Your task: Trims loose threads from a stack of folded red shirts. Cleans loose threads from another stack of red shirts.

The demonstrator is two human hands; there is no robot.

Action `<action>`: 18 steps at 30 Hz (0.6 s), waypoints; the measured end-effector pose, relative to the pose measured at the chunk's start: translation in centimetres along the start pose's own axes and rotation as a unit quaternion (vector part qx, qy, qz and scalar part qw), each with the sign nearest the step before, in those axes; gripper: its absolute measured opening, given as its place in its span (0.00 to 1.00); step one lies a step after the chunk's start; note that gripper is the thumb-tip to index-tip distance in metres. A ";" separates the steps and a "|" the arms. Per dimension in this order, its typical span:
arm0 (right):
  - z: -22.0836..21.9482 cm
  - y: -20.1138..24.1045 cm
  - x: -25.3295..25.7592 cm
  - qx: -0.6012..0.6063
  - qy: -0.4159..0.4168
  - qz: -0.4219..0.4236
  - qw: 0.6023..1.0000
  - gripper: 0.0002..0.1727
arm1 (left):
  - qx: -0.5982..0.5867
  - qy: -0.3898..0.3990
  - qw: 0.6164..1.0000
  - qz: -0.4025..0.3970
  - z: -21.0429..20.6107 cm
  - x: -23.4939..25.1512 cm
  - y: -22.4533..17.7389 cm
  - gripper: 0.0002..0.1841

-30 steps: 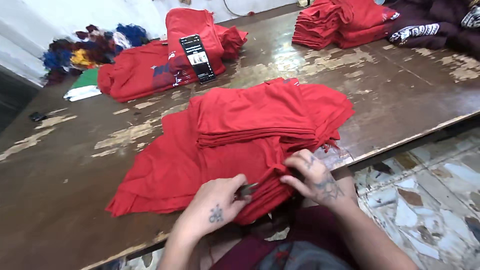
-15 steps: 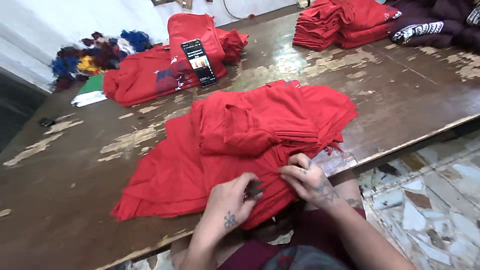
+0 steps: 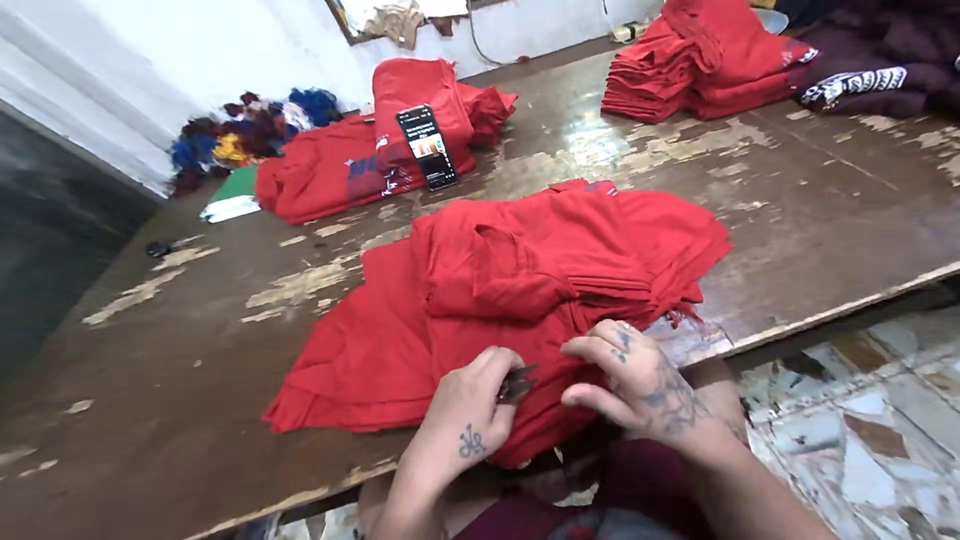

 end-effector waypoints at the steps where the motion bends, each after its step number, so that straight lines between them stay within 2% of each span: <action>1: -0.3 -0.1 0.1 -0.008 0.000 0.006 1.000 0.23 | 0.003 0.012 1.000 0.004 -0.2 -0.1 0.0 0.10; 3: 0.0 -0.5 0.1 -0.008 -0.022 0.014 1.000 0.18 | -0.004 0.003 1.000 0.002 -0.3 -0.5 0.4 0.08; 6: 0.2 -0.8 0.7 -0.005 -0.027 0.000 1.000 0.18 | -0.045 -0.019 0.999 0.000 0.3 -0.4 1.1 0.09; 10: -0.5 -0.1 1.0 -0.004 -0.015 0.023 1.000 0.15 | -0.004 0.021 1.000 0.023 -0.3 0.2 0.4 0.12; 13: 0.8 -0.8 0.7 -0.008 -0.047 0.020 0.999 0.20 | -0.016 0.014 1.000 0.023 -0.3 0.1 0.6 0.09; 16: 1.0 -1.1 0.7 -0.019 -0.034 -0.003 0.999 0.23 | -0.061 0.005 0.998 0.033 0.5 0.4 1.0 0.10; 18: -0.2 -0.9 1.2 -0.028 -0.002 -0.023 0.999 0.27 | -0.027 -0.061 0.997 0.035 1.1 1.1 0.4 0.12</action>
Point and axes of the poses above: each hand's wrist, its own x-axis towards the middle knuckle, its own z-axis out of the back of the hand, y = z × x, the point moved 8 cm from there along x, towards the middle knuckle, and after that the axes turned 4 degrees about x, right-handed, at the moved point
